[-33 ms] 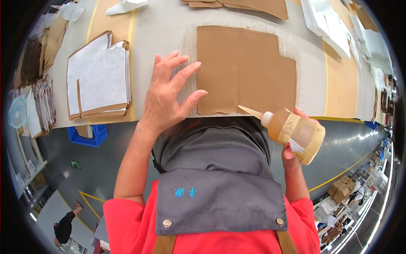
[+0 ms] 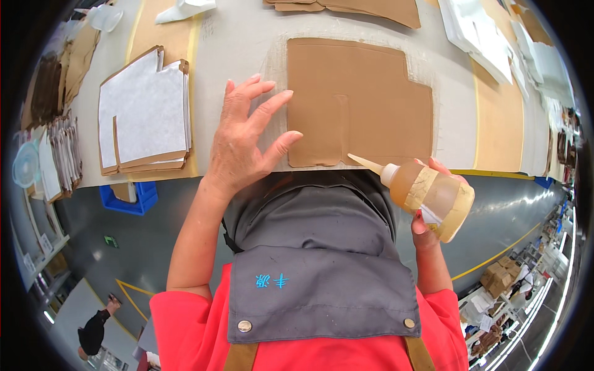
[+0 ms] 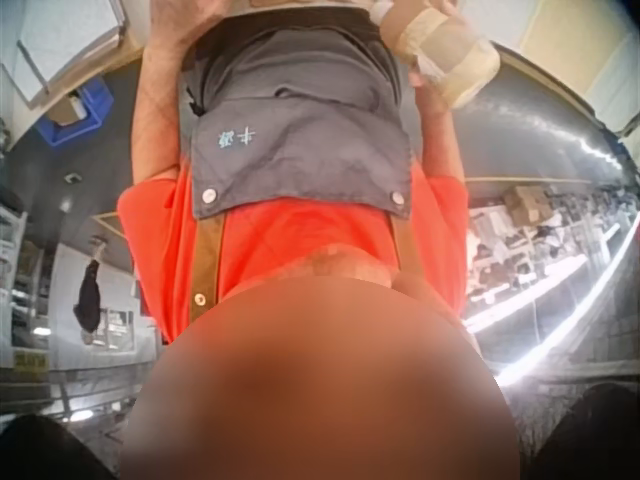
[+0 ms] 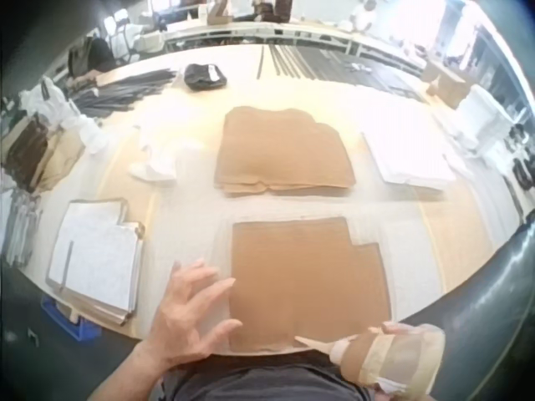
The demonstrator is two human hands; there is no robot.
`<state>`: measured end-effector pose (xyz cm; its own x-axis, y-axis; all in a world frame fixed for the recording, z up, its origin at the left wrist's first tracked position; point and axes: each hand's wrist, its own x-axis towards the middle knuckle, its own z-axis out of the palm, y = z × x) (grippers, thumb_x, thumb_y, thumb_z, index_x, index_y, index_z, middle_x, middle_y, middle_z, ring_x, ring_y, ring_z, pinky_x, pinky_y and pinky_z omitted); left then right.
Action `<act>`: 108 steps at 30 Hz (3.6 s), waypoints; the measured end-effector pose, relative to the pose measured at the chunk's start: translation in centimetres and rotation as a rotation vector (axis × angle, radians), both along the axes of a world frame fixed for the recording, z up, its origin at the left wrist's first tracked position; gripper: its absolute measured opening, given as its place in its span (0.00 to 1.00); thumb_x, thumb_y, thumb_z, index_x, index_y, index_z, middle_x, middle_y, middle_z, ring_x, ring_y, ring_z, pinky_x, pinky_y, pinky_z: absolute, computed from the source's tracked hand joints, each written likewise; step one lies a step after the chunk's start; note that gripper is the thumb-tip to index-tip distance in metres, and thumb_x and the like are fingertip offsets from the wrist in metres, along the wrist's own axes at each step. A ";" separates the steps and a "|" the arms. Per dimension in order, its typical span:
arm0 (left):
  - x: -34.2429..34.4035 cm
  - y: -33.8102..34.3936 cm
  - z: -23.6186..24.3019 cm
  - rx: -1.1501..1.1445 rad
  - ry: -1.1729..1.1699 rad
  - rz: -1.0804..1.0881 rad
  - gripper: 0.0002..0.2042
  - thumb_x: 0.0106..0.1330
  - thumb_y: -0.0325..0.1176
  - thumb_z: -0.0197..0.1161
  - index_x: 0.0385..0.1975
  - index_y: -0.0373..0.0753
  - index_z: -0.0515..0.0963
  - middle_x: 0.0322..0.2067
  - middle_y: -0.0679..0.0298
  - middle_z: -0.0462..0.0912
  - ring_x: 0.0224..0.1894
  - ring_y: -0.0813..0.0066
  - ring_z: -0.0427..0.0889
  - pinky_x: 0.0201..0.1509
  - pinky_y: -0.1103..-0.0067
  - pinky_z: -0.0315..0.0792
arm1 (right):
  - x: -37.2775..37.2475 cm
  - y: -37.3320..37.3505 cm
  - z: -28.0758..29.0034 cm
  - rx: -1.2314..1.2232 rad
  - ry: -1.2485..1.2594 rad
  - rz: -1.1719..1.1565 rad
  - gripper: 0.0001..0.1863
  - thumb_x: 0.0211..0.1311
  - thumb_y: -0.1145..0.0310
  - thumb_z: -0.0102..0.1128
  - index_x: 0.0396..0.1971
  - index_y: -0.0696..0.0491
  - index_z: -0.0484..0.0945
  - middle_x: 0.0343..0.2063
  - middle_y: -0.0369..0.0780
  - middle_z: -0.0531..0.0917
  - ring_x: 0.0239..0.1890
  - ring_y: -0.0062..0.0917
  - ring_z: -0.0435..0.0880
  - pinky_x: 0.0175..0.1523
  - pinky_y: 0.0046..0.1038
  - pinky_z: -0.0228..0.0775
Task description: Applying glue and white lining material to brown leather workpieces on a workbench.
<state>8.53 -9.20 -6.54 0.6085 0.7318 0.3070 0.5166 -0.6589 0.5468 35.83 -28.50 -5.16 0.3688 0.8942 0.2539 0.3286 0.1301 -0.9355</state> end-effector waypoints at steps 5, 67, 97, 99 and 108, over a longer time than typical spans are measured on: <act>-0.5 -0.1 -0.2 -0.023 -0.048 0.034 0.23 0.60 0.41 0.69 0.55 0.42 0.79 0.57 0.59 0.72 0.66 0.52 0.67 0.75 0.55 0.49 | 0.8 -0.9 0.5 0.037 -0.171 0.091 0.58 0.44 0.28 0.67 0.66 0.51 0.52 0.61 0.51 0.70 0.62 0.47 0.73 0.65 0.49 0.67; -0.9 -0.5 -0.2 -0.126 -0.246 0.131 0.20 0.59 0.40 0.71 0.51 0.43 0.80 0.52 0.57 0.74 0.61 0.51 0.71 0.73 0.53 0.53 | -0.2 15.2 0.8 0.091 0.626 0.011 0.29 0.71 0.50 0.54 0.62 0.55 0.67 0.56 0.38 0.76 0.56 0.29 0.79 0.56 0.38 0.80; -0.9 -0.1 -0.5 -0.098 -0.268 0.124 0.18 0.61 0.38 0.68 0.50 0.42 0.81 0.53 0.58 0.76 0.61 0.51 0.73 0.73 0.53 0.53 | -2.1 9.8 0.7 -0.159 0.458 0.209 0.43 0.65 0.44 0.59 0.70 0.52 0.53 0.66 0.53 0.65 0.64 0.38 0.73 0.58 0.38 0.77; -0.8 0.0 -0.6 -0.077 -0.270 0.125 0.17 0.61 0.38 0.68 0.50 0.42 0.82 0.52 0.58 0.77 0.61 0.52 0.73 0.73 0.53 0.54 | -2.7 9.0 0.9 -0.166 0.487 0.137 0.49 0.57 0.44 0.69 0.68 0.59 0.56 0.63 0.53 0.70 0.65 0.38 0.70 0.67 0.41 0.64; -0.7 0.2 -0.9 -0.034 -0.294 0.140 0.17 0.60 0.38 0.69 0.49 0.42 0.82 0.51 0.57 0.77 0.59 0.54 0.75 0.72 0.56 0.56 | -2.4 6.8 1.0 -0.092 0.182 0.289 0.55 0.48 0.34 0.70 0.66 0.56 0.57 0.60 0.53 0.72 0.62 0.38 0.73 0.64 0.40 0.66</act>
<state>7.81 -8.98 -7.48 0.3903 0.8147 0.4289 0.4170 -0.5717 0.7066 33.45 -21.70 -4.14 0.1290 0.9843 0.1207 0.1169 0.1058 -0.9875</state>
